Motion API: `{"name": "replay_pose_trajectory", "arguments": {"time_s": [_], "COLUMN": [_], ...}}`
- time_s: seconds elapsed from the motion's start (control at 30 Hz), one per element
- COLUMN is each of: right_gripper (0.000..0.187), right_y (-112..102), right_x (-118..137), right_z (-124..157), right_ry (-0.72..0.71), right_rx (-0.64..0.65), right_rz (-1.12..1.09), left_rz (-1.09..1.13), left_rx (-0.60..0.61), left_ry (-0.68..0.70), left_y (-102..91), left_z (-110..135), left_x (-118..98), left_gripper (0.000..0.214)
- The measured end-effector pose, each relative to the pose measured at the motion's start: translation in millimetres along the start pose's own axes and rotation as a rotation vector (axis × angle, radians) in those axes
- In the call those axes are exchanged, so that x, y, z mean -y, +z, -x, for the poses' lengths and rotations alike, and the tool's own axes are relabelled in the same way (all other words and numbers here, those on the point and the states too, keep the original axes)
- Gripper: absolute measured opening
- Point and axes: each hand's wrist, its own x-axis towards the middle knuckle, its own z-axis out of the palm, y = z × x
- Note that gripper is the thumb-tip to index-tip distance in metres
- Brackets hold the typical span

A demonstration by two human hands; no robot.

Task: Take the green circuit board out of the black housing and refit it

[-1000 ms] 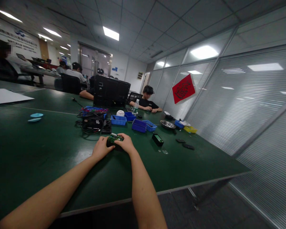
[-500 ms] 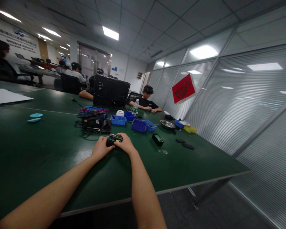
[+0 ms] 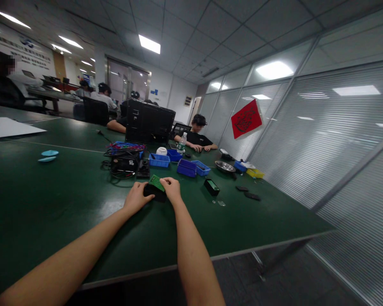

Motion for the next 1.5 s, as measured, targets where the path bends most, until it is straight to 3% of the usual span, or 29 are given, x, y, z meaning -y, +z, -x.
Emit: {"name": "replay_pose_trajectory", "arguments": {"time_s": [0.13,0.43,0.73,1.1,1.3,1.5], "right_gripper": [0.028,0.038,0.028,0.055,0.043,0.038], "right_y": [1.8,11.9,4.9,-12.7,-11.1,-10.8], "right_x": [2.3,-3.3,-0.5,19.6,24.1,29.7], "right_z": [0.3,2.7,-1.2,12.1,12.3,10.6], "right_ry": [-0.023,0.041,-0.03,-0.342,-0.361,-0.343], "right_rx": [-0.059,0.061,0.016,0.327,0.287,0.141], "right_rz": [-0.077,0.045,0.09,0.485,0.565,0.399], "left_rz": [-0.011,-0.009,0.005,0.005,0.01,0.0], "left_rx": [-0.005,0.012,0.016,0.017,0.019,0.027], "left_ry": [0.0,-0.012,-0.017,-0.027,-0.03,-0.025], "left_y": [0.1,-3.9,-3.3,-5.2,-4.4,-4.4], "left_z": [-0.1,1.3,1.0,1.8,1.1,0.9], "left_x": [-0.2,-3.4,-1.9,-3.8,-3.9,-2.6], "left_gripper": [0.058,0.059,0.056,0.053,0.056,0.05]}}
